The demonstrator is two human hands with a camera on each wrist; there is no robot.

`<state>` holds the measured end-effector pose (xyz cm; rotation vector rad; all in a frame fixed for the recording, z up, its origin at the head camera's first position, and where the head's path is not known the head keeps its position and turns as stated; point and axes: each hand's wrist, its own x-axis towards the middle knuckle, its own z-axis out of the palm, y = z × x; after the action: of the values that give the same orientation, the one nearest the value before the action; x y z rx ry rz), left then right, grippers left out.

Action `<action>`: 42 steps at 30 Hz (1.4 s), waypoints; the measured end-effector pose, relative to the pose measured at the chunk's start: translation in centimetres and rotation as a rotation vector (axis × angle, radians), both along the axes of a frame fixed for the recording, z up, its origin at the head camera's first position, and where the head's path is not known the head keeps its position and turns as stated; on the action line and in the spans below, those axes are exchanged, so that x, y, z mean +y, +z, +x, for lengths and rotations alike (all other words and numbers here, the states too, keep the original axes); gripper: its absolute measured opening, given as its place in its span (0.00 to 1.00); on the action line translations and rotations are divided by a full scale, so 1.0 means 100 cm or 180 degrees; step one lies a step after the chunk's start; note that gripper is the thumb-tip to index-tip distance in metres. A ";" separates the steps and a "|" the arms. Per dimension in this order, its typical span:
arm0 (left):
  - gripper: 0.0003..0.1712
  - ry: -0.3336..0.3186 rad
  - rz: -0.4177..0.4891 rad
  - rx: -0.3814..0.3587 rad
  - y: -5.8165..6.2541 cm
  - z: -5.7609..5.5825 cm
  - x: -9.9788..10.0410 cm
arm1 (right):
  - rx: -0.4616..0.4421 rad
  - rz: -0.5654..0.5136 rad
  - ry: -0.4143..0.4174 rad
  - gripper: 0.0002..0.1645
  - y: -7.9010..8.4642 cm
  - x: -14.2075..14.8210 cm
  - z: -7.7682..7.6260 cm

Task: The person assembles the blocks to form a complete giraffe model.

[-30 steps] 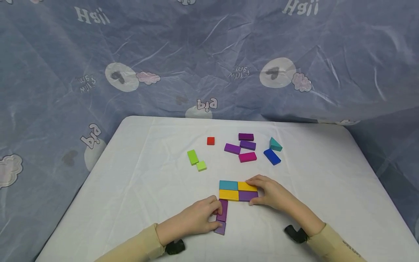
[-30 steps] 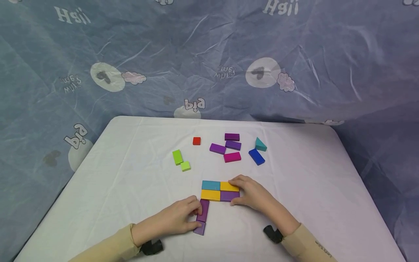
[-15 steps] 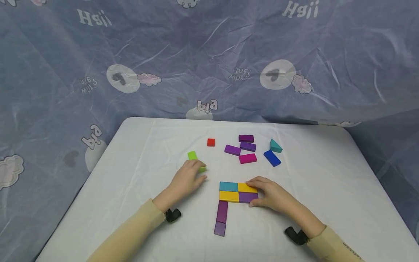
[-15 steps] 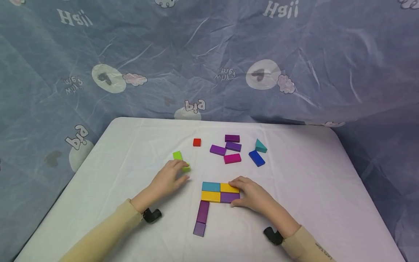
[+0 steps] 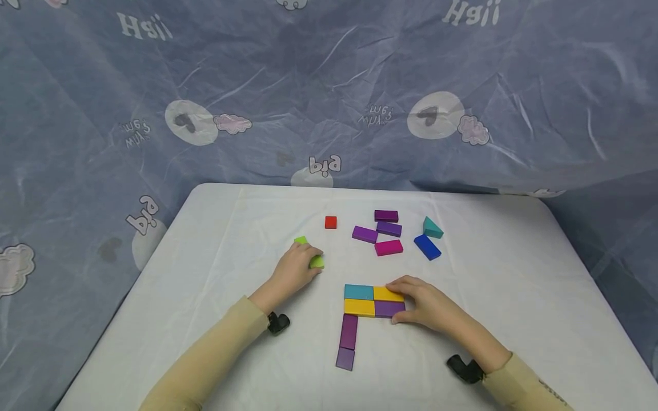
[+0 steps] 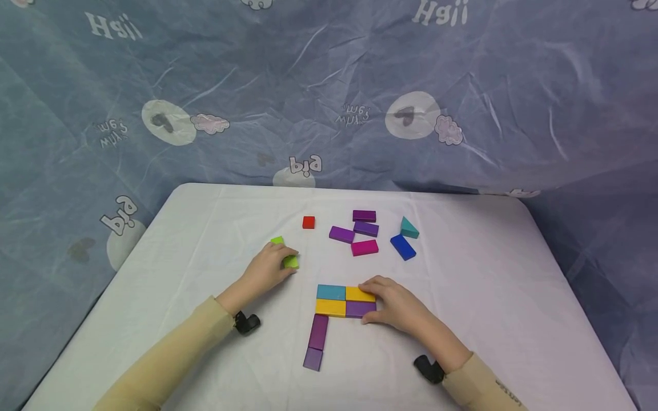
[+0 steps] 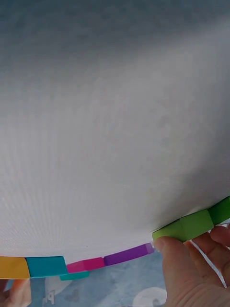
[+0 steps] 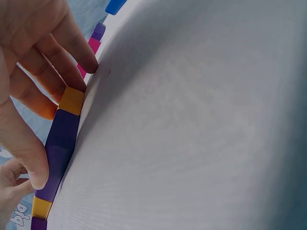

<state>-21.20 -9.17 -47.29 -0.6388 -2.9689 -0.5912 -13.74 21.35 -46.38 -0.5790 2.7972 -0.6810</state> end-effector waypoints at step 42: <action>0.15 -0.2449 -0.0412 0.0153 0.025 0.103 0.094 | 0.0040 -0.0007 0.0081 0.36 0.002 0.001 -0.001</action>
<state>-10.87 0.20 -44.84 -1.7947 -2.6476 -0.3878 -13.80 21.41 -46.15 -0.6201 2.7961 -0.6780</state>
